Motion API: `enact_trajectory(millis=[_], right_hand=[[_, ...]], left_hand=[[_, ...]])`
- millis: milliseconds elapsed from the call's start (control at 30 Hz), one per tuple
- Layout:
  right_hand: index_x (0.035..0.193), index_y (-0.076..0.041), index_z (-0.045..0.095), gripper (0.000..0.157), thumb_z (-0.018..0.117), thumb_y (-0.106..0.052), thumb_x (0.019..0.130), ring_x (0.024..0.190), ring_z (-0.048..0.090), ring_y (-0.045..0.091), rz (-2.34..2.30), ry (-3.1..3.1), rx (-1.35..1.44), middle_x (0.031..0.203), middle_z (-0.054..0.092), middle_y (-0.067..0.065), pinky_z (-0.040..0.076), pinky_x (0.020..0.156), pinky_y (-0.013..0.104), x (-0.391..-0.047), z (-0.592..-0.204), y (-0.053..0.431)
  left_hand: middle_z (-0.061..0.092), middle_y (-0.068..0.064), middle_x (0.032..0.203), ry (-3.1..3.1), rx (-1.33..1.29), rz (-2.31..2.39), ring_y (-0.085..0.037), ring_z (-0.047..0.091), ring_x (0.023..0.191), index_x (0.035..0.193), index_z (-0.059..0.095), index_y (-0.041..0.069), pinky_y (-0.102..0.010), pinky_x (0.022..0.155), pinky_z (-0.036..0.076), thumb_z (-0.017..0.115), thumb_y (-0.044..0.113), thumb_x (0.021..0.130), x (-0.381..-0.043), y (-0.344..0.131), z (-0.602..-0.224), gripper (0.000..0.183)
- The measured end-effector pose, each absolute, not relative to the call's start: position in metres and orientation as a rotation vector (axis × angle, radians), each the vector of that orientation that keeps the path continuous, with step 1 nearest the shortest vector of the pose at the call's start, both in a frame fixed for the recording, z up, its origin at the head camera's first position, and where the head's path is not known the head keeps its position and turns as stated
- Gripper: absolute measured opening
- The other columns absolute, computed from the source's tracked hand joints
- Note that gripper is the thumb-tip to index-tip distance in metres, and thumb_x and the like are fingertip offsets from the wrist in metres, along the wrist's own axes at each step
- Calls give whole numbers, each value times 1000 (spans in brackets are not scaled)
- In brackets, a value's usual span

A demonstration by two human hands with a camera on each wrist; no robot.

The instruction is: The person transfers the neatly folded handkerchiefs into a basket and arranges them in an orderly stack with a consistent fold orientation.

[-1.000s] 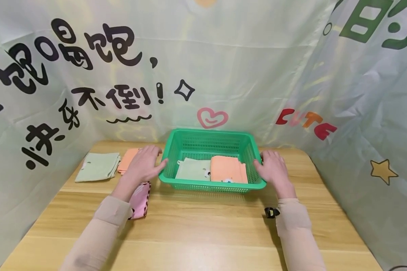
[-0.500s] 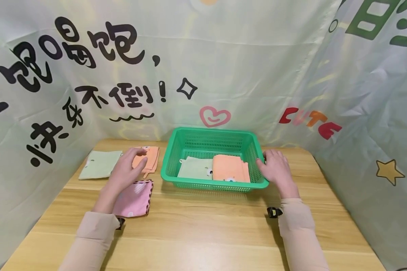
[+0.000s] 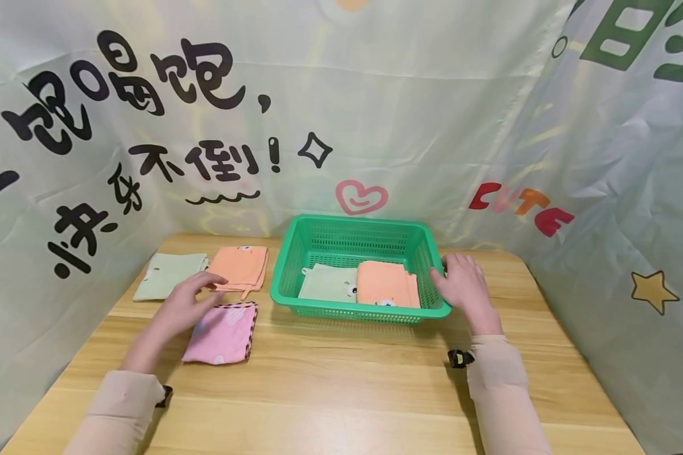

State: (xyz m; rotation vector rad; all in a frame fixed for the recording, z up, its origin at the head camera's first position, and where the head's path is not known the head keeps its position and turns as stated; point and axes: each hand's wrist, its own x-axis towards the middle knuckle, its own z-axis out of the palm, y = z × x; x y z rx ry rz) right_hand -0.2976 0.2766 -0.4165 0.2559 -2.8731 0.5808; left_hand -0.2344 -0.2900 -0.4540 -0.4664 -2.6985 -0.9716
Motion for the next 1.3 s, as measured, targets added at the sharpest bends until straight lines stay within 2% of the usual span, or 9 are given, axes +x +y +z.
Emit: enact_trajectory(millis=[267,500,667,800,933,1033,1300], right_hand=[[119,7,60,40,53,-30,104,113,49,45,589,-2877,257,119,61,27,34,102,63,-298,-417,277],[119,7,60,41,53,-30,104,116,49,46,595,-2873,257,120,61,27,34,102,64,-298,-416,276],[118,7,61,40,53,-29,104,115,48,46,598,-2871,254,119,61,27,34,102,63,-298,-416,277],[117,6,61,38,54,-28,104,112,49,45,606,-2865,253,116,61,26,35,101,63,-298,-416,276],[117,6,61,37,54,-29,104,111,49,44,615,-2871,251,114,61,24,34,100,63,-297,-417,276],[118,6,61,38,54,-29,104,112,49,44,620,-2874,250,115,61,24,34,100,63,-296,-417,276],[118,6,61,38,53,-29,104,114,48,45,617,-2864,254,119,61,27,34,102,63,-297,-417,277]], left_hand=[[69,-15,123,-2793,-581,-927,-36,66,108,123,71,3,-61,94,52,78,5,92,-234,-312,-470,32],[69,-12,122,-2911,-607,-931,-39,60,120,121,72,4,-63,106,40,84,15,89,-232,-322,-469,36],[69,-12,124,-2950,-613,-929,-40,59,122,123,72,6,-64,107,40,85,18,87,-234,-324,-471,40],[69,-10,124,-2972,-605,-913,-35,60,118,124,72,8,-58,103,44,85,19,87,-235,-323,-472,41],[70,-8,123,-2995,-601,-892,-25,60,107,124,72,10,-45,92,48,85,19,87,-236,-322,-472,40],[69,-8,121,-3009,-604,-886,-20,56,100,123,73,10,-38,84,48,85,18,88,-237,-321,-472,39],[70,-6,116,-3032,-607,-886,-19,55,96,121,73,10,-36,83,47,83,13,89,-240,-320,-473,34]])
